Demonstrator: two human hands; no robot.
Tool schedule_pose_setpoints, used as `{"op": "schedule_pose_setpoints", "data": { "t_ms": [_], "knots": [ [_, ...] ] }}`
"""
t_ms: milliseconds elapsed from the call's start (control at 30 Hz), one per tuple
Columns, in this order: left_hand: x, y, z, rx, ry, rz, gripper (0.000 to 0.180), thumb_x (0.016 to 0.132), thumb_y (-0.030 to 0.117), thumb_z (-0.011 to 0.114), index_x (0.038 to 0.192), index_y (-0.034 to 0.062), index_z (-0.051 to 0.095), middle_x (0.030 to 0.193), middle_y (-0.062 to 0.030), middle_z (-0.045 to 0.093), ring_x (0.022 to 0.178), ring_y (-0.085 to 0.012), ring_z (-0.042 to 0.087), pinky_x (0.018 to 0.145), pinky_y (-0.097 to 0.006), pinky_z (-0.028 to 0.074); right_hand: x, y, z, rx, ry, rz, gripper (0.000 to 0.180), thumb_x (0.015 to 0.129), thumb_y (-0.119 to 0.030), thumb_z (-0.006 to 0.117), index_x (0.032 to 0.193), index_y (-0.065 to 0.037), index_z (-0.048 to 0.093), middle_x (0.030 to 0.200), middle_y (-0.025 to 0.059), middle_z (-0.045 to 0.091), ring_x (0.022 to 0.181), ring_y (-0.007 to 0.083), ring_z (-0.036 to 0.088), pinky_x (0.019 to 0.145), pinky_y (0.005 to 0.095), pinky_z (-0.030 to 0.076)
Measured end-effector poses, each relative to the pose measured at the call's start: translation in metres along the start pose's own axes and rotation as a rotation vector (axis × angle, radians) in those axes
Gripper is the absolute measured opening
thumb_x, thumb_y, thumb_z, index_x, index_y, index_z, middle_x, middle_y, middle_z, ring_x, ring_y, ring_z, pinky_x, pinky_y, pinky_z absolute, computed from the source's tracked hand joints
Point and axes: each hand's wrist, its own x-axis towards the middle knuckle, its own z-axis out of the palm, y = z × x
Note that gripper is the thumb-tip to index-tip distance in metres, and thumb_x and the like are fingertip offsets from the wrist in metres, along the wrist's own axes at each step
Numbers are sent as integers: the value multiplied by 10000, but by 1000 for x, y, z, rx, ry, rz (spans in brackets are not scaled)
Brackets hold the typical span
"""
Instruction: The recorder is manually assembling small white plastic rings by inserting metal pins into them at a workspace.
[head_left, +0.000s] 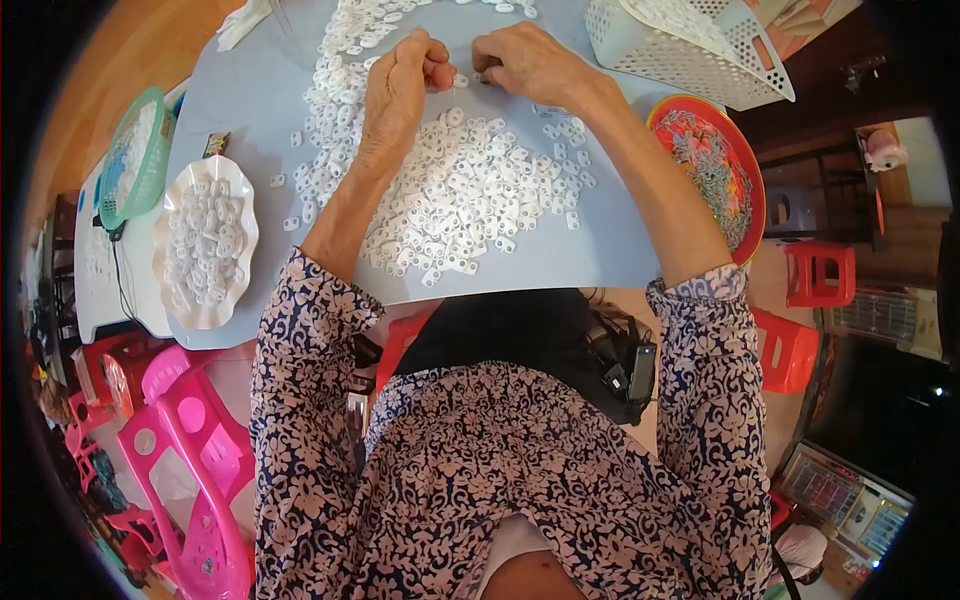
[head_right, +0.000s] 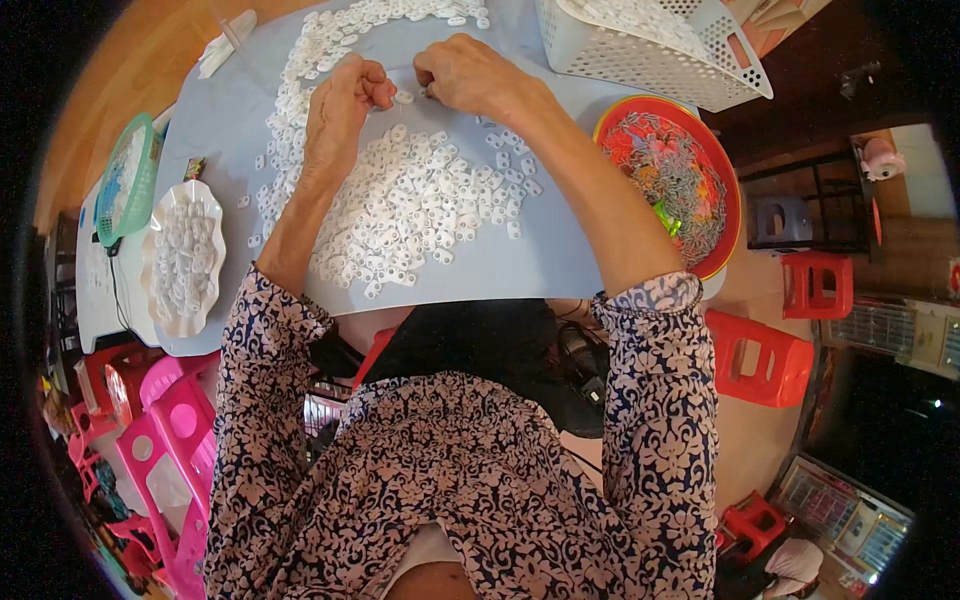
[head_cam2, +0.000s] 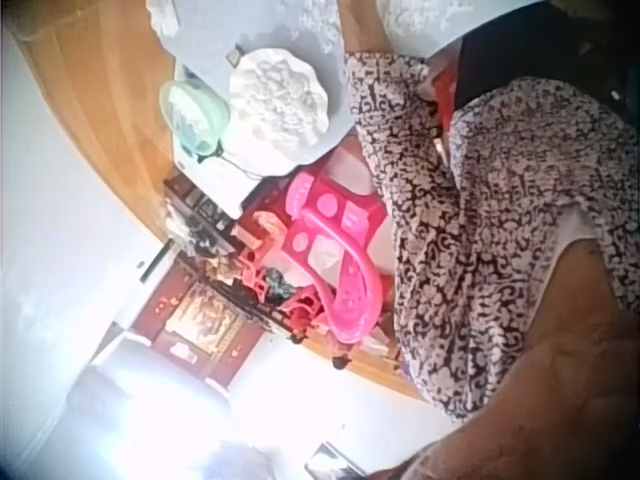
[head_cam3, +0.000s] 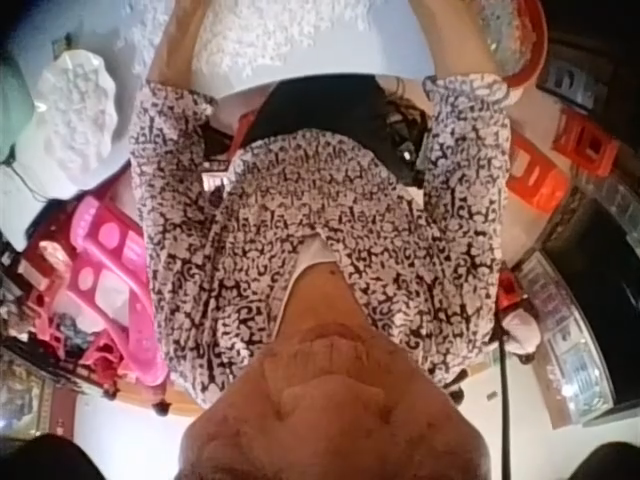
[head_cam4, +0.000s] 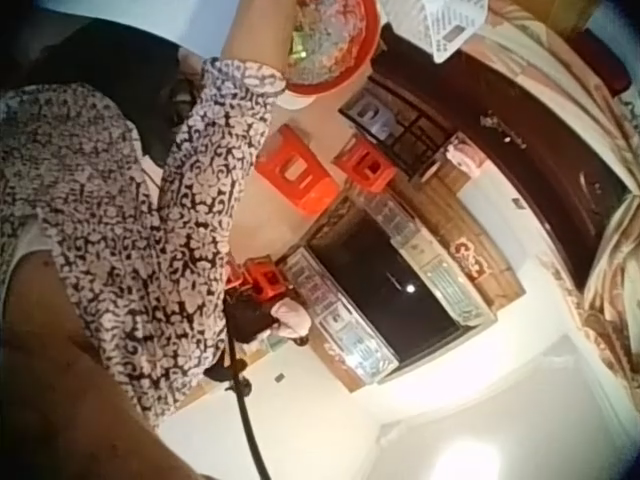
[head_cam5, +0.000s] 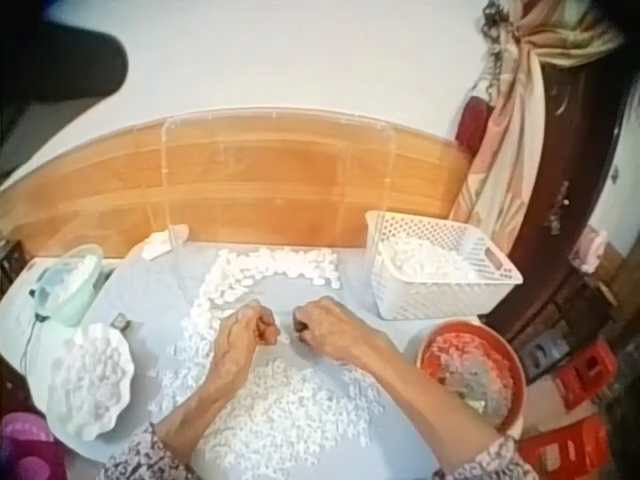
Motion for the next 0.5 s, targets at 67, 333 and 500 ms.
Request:
{"op": "schedule_pose_setpoints", "data": {
  "t_ms": [67,333,500],
  "knots": [
    [-1,2,3,12,-12,10,428,925,347,407,786,-14,589,658,-55,567,671,-130,542,692,-270,448,0,0,-4,-40,-42,-16,128,741,-42,576,848,17,611,808,151,636,771,293,605,701,369,473],
    [-6,6,4,36,-33,23,417,924,339,419,789,-15,591,662,-50,568,656,-121,531,689,-266,449,-1,-16,-9,3,-98,79,141,732,-49,581,845,23,624,783,149,645,767,281,614,695,359,477],
    [-6,6,8,30,-57,70,356,918,289,438,789,-10,582,657,-35,556,646,-95,513,659,-240,442,-8,-2,-3,19,-11,-30,166,740,-48,582,881,24,635,776,144,649,734,268,618,681,356,484]
  ]
}}
